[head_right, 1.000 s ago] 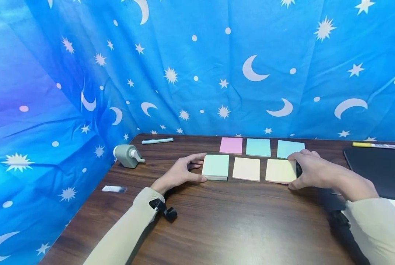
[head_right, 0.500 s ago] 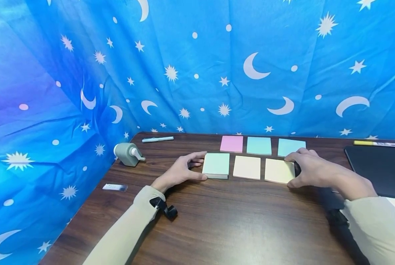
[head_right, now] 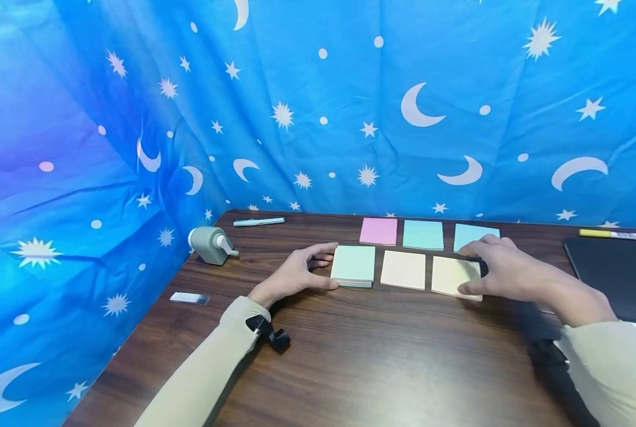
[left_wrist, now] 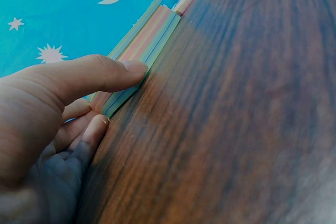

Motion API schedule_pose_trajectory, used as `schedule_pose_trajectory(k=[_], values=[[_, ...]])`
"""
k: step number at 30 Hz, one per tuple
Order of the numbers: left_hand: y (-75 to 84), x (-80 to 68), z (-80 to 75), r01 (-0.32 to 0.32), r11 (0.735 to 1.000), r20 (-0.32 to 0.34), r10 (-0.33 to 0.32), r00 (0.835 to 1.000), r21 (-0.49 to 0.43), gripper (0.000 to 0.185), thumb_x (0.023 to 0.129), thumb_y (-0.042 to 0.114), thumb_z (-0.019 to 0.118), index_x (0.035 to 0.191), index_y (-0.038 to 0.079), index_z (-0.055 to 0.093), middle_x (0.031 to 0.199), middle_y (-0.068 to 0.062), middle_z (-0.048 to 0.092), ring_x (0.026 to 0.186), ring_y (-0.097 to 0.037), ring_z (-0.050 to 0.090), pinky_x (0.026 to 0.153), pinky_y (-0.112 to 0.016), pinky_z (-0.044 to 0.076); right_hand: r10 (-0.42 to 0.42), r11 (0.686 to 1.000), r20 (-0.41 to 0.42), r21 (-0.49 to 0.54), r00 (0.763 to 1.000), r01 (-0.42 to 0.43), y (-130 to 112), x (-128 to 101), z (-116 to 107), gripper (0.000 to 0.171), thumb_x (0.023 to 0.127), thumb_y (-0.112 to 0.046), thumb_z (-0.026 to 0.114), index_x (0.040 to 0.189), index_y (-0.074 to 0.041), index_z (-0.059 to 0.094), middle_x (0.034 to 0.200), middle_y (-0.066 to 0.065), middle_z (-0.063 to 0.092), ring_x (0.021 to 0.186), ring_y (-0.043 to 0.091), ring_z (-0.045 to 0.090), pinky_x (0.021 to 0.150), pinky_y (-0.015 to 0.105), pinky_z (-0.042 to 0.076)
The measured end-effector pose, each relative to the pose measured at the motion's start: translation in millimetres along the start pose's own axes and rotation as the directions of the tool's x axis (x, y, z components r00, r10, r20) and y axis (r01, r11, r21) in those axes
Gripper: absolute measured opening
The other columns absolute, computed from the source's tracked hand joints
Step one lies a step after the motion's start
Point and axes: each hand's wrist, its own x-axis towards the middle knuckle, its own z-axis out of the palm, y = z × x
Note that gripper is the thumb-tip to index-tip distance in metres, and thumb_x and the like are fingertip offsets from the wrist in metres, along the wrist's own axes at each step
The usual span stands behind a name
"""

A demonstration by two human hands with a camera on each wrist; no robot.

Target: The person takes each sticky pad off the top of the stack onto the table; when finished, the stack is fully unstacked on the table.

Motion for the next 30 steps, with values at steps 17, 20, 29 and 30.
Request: schedule_pose_trajectory(k=[17,20,29,30], values=[[0.8,0.9,-1.8,-0.010,1.000,0.002,0.010,1.000,0.005,0.083,0.086,0.017,0.090,0.158,0.012,0.051,0.146,-0.004,0.061,0.124,-0.013,0.059,0.107,-0.027,0.047,-0.165,0.977,-0.052,0.126,0.985,0.170,-82.0,56.6,20.0,0.079,0.087,-0.046,0.088,0.139,0.007,0.061,0.131,0.025,0.063,0.122,0.047,0.054,0.097,0.068,0.051],[1.0,1.9,-1.4,-0.006,1.000,0.003,0.006,1.000,0.011,0.082,0.086,0.018,0.091,0.158,0.013,0.051,0.146,-0.003,0.060,0.124,-0.013,0.060,0.107,-0.027,0.048,-0.143,0.977,-0.024,0.158,0.989,0.145,-93.6,67.2,24.0,0.087,0.084,-0.050,0.089,0.143,0.006,0.058,0.137,0.028,0.060,0.127,0.049,0.048,0.100,0.069,0.049],[-0.4,0.1,-0.6,0.003,1.000,0.004,-0.004,1.000,0.017,0.081,0.087,0.017,0.089,0.158,0.012,0.051,0.147,-0.004,0.060,0.125,-0.013,0.059,0.107,-0.027,0.048,-0.149,0.977,0.035,0.162,0.988,0.141,-110.2,87.5,33.3,0.089,0.081,-0.049,0.092,0.143,0.006,0.059,0.142,0.029,0.057,0.127,0.047,0.048,0.103,0.067,0.048],[-0.4,0.2,-0.5,0.003,1.000,0.004,-0.003,1.000,0.017,0.081,0.087,0.017,0.089,0.158,0.012,0.051,0.147,-0.005,0.060,0.125,-0.013,0.059,0.107,-0.027,0.048,-0.151,0.977,0.039,0.158,0.988,0.143,-110.7,88.2,34.2,0.088,0.081,-0.047,0.092,0.143,0.006,0.059,0.142,0.029,0.058,0.127,0.047,0.048,0.104,0.066,0.047]])
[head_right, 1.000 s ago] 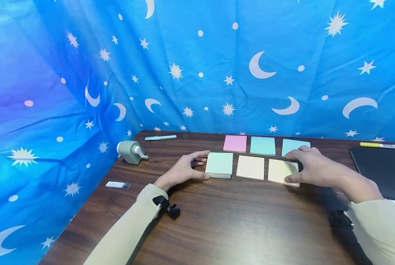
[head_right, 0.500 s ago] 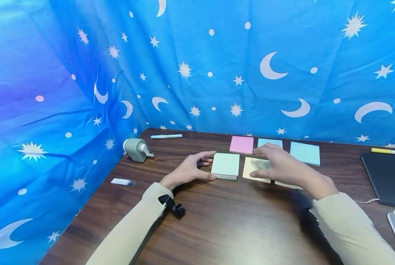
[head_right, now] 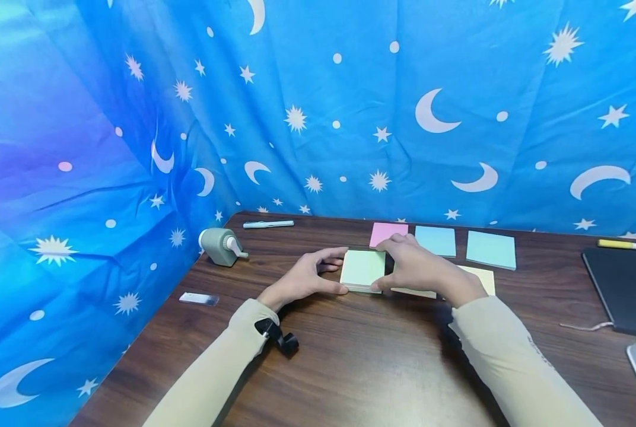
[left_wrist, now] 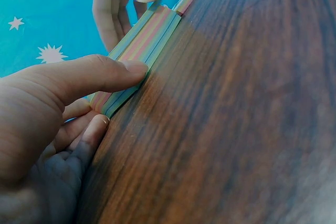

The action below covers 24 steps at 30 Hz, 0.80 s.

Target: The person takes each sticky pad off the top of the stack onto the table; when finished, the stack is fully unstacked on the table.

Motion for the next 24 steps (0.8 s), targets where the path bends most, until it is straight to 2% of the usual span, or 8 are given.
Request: schedule_pose_trajectory(k=[10,16,24], values=[[0.1,1.2,-0.4,0.004,1.000,-0.004,-0.004,1.000,0.003,0.081,0.087,0.017,0.090,0.158,0.012,0.051,0.147,-0.004,0.060,0.124,-0.013,0.060,0.107,-0.027,0.048,0.006,0.999,0.024,-0.038,1.000,-0.005,1.4,0.6,-2.1,0.088,0.078,-0.042,0.095,0.143,0.006,0.059,0.141,0.029,0.058,0.125,0.046,0.048,0.104,0.066,0.048],[0.1,1.4,-0.7,0.002,1.000,-0.002,-0.002,1.000,-0.001,0.081,0.087,0.017,0.090,0.158,0.013,0.052,0.146,-0.003,0.061,0.125,-0.013,0.059,0.107,-0.028,0.048,0.037,0.998,0.034,-0.049,0.999,-0.035,1.2,-2.3,-4.4,0.092,0.076,-0.041,0.096,0.145,0.004,0.058,0.142,0.029,0.056,0.125,0.045,0.047,0.102,0.067,0.047],[-0.8,1.4,0.1,0.002,1.000,0.000,-0.002,1.000,0.001,0.081,0.087,0.017,0.090,0.158,0.014,0.052,0.146,-0.002,0.061,0.124,-0.012,0.059,0.107,-0.028,0.048,0.002,0.999,0.033,-0.052,0.999,0.000,1.5,-1.3,-0.3,0.093,0.076,-0.040,0.097,0.144,0.008,0.057,0.139,0.030,0.057,0.120,0.043,0.049,0.101,0.063,0.048]])
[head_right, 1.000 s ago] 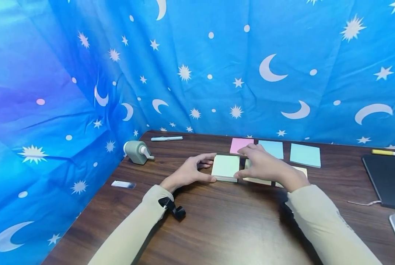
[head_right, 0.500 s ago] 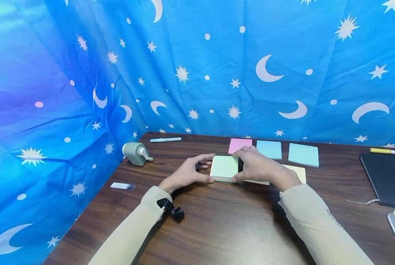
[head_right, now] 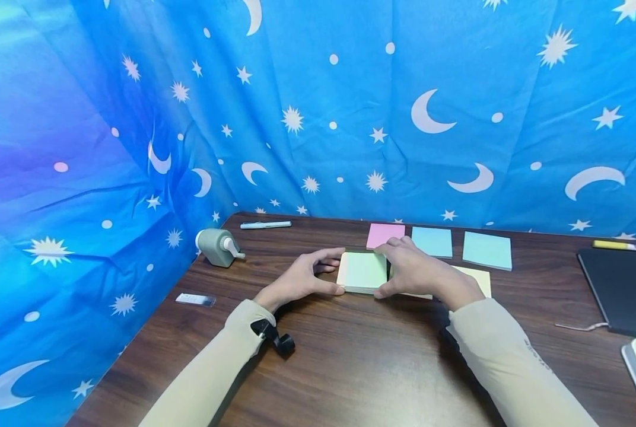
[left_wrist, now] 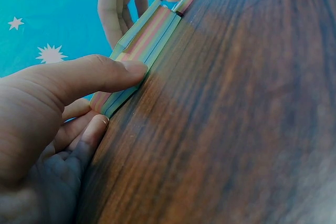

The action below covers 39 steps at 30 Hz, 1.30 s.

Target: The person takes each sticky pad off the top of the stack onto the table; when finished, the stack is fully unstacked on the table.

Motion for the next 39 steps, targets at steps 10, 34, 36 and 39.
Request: schedule_pose_trajectory(k=[10,34,36,39], values=[[0.9,-1.1,-1.0,-0.007,1.000,0.004,0.007,1.000,-0.007,0.081,0.087,0.016,0.090,0.158,0.013,0.052,0.147,-0.004,0.060,0.125,-0.015,0.059,0.108,-0.030,0.048,0.000,1.000,-0.028,-0.014,1.000,0.000,1.0,0.1,2.3,0.084,0.074,-0.034,0.096,0.138,0.008,0.061,0.127,0.023,0.060,0.112,0.038,0.048,0.092,0.055,0.050],[1.5,-0.6,-0.4,0.000,1.000,0.001,0.000,1.000,-0.015,0.081,0.086,0.016,0.090,0.157,0.012,0.053,0.144,-0.005,0.062,0.124,-0.015,0.060,0.107,-0.030,0.048,0.010,1.000,-0.052,-0.025,0.999,-0.011,3.1,-3.4,4.3,0.082,0.072,-0.031,0.096,0.133,0.010,0.058,0.120,0.020,0.060,0.108,0.037,0.047,0.086,0.052,0.050],[1.3,-0.6,-0.3,0.006,1.000,-0.001,-0.006,1.000,-0.016,0.081,0.086,0.016,0.090,0.157,0.012,0.053,0.144,-0.004,0.062,0.124,-0.014,0.060,0.107,-0.030,0.048,0.011,0.999,-0.050,-0.039,0.999,-0.013,3.1,-2.9,4.9,0.082,0.073,-0.031,0.096,0.133,0.010,0.058,0.120,0.020,0.060,0.107,0.037,0.047,0.086,0.052,0.049],[1.5,-0.5,-0.6,0.011,1.000,-0.007,-0.012,1.000,-0.021,0.081,0.086,0.016,0.090,0.157,0.012,0.053,0.144,-0.004,0.062,0.124,-0.014,0.060,0.108,-0.030,0.048,0.007,0.998,-0.055,-0.057,0.998,-0.011,3.6,-2.2,5.7,0.081,0.073,-0.031,0.095,0.132,0.010,0.058,0.118,0.020,0.059,0.106,0.037,0.047,0.085,0.050,0.049]])
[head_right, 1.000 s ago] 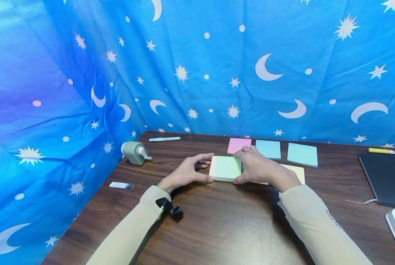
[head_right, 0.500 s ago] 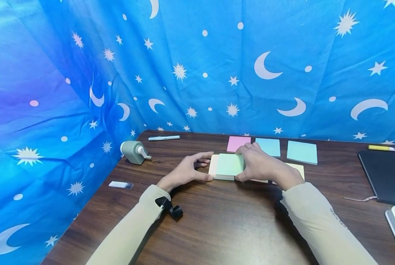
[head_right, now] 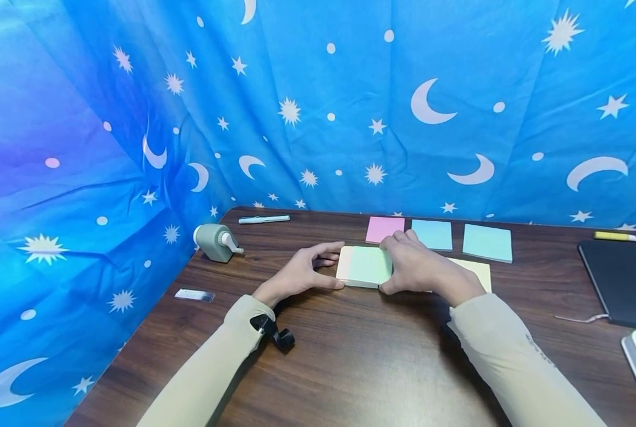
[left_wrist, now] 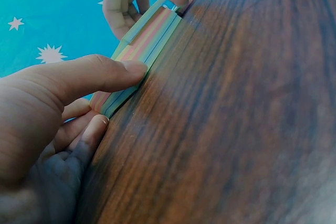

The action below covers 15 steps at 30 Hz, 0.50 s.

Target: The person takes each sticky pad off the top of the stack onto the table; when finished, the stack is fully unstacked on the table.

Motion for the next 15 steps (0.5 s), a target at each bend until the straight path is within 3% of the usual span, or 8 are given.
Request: schedule_pose_trajectory(k=[15], values=[[1.5,-1.4,-1.1,0.007,1.000,0.003,-0.007,1.000,-0.001,0.081,0.086,0.015,0.090,0.158,0.014,0.052,0.145,-0.003,0.061,0.124,-0.013,0.060,0.107,-0.028,0.048,-0.017,1.000,-0.008,0.020,1.000,0.017,1.9,-4.8,-2.3,0.080,0.074,-0.028,0.094,0.132,0.012,0.056,0.122,0.023,0.060,0.106,0.038,0.047,0.085,0.050,0.047]])
